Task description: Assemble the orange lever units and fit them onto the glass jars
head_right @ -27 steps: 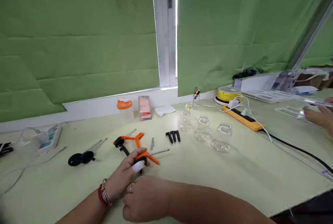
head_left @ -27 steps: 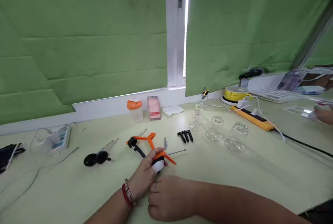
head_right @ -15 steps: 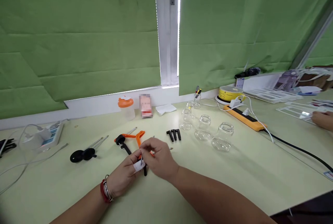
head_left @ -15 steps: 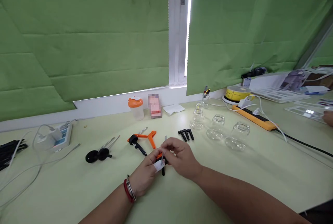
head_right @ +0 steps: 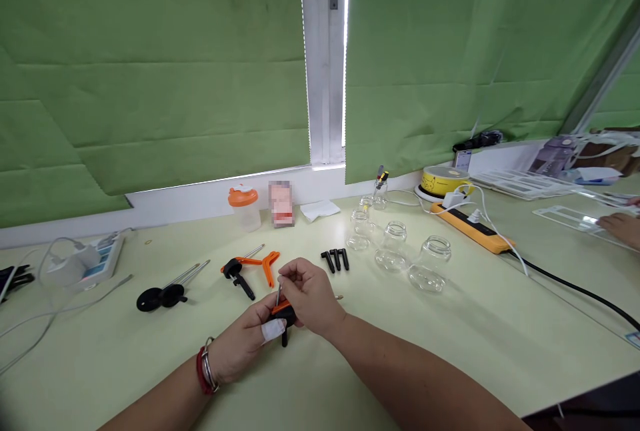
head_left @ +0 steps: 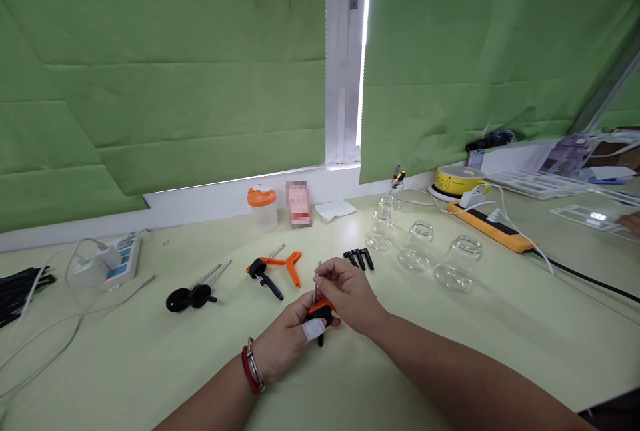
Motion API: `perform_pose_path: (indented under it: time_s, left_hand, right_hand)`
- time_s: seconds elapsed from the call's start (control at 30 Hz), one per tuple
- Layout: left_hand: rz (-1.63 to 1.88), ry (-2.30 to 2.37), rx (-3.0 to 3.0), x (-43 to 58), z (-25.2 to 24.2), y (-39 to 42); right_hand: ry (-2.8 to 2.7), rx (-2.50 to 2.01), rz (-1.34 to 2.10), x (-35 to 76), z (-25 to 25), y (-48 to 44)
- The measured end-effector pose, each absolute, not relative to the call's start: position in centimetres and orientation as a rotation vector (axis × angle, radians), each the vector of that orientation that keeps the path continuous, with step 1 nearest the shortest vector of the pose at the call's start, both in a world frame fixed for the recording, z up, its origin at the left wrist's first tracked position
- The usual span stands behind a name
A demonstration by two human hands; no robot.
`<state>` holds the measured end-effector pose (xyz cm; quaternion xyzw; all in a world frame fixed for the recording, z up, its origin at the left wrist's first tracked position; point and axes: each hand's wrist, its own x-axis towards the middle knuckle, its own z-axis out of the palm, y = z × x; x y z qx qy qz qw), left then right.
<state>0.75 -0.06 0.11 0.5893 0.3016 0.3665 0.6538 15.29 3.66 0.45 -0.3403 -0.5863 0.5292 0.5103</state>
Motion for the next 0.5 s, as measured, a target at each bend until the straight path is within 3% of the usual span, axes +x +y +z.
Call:
perform_pose_path:
  time_s: [0.5]
  left_hand:
    - [0.896, 0.701, 1.330, 0.80, 0.05, -0.01]
  right_hand:
    - [-1.889, -0.942, 0.851, 15.47, 0.48, 2.81]
